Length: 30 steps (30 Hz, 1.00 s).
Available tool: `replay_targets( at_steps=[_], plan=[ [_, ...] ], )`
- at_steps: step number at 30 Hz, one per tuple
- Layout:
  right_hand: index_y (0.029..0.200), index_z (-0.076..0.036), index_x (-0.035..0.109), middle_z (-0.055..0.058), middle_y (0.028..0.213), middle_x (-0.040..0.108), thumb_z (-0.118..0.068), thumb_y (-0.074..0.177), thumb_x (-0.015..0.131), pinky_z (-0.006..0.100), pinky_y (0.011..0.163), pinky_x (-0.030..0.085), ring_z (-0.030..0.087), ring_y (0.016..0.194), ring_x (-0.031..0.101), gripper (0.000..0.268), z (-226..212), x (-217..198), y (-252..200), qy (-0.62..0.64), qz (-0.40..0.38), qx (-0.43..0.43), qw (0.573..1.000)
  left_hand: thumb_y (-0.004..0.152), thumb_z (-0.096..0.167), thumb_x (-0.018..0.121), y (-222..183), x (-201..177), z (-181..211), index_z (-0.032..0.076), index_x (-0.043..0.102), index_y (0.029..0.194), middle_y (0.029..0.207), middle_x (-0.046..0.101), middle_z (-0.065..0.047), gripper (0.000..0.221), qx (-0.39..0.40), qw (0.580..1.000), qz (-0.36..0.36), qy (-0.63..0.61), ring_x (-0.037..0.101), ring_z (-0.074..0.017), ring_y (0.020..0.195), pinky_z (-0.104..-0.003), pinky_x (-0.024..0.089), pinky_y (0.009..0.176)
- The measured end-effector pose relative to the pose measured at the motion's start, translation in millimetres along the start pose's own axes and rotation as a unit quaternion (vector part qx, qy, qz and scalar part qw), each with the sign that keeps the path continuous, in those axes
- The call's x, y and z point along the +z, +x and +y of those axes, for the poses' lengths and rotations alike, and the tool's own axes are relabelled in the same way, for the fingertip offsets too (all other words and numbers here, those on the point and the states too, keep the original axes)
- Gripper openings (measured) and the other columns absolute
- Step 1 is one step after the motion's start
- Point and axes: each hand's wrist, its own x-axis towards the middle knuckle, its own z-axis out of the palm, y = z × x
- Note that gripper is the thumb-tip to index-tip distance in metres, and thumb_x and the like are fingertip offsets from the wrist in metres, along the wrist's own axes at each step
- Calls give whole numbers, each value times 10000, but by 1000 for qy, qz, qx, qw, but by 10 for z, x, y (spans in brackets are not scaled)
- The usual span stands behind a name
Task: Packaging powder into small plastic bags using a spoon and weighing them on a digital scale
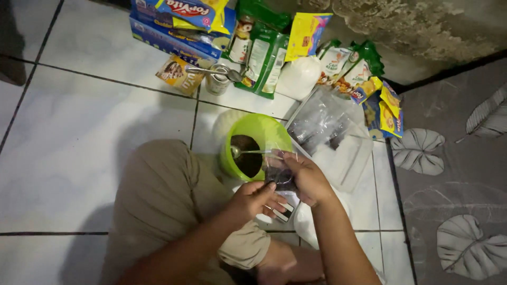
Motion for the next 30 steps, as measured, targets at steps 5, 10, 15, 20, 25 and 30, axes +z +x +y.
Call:
replay_targets(
  at_steps=[5, 10, 15, 20, 25, 30],
  plan=[
    [1483, 94, 491, 314, 1296, 638, -218, 1063, 467, 600, 1082, 450, 386, 1217, 579, 524, -187, 65, -30, -11, -29, 68, 997, 1103, 382, 494, -38, 28, 94, 16, 544, 1107, 1026, 763, -244, 370, -57, 997, -41, -19, 783, -306, 893, -313, 645, 638],
    [1515, 75, 444, 331, 1292, 640, -219, 1065, 432, 658, 982, 506, 468, 1224, 620, 538, -52, -79, 106, 29, -34, 91, 995, 1109, 354, 511, -1, 16, 26, 30, 543, 1104, 1040, 757, -273, 325, -47, 997, -47, -30, 785, -333, 884, -331, 654, 623],
    [1497, 113, 440, 314, 1359, 615, -196, 1062, 423, 624, 1029, 488, 452, 1262, 593, 533, -127, 44, 5, 43, -38, 82, 995, 1100, 383, 531, -21, 32, 57, 33, 541, 1112, 1040, 760, -262, 350, -46, 998, -45, -29, 785, -330, 896, -341, 658, 649],
    [1514, 82, 443, 288, 1361, 621, -204, 1054, 443, 612, 995, 520, 441, 1240, 608, 542, -149, 98, -19, 42, -26, 94, 994, 1102, 381, 528, -42, 55, 106, 53, 552, 1110, 1020, 769, -222, 329, -51, 997, -45, -28, 788, -299, 892, -322, 656, 650],
    [1527, 30, 451, 269, 1430, 583, -258, 1027, 497, 640, 952, 538, 450, 1256, 598, 578, -195, 106, -17, 17, -19, 102, 995, 1094, 383, 551, 13, 21, 19, 22, 563, 1109, 1028, 764, -254, 361, -49, 997, -44, -30, 787, -327, 894, -353, 659, 655],
    [1548, -12, 460, 252, 1410, 546, -269, 1046, 467, 550, 943, 550, 365, 1222, 567, 565, -185, 98, -8, -18, -23, 97, 995, 1102, 358, 539, 50, -6, -38, 38, 554, 1087, 1017, 766, -232, 321, -55, 997, -47, -28, 787, -303, 886, -331, 656, 654]
  ],
)
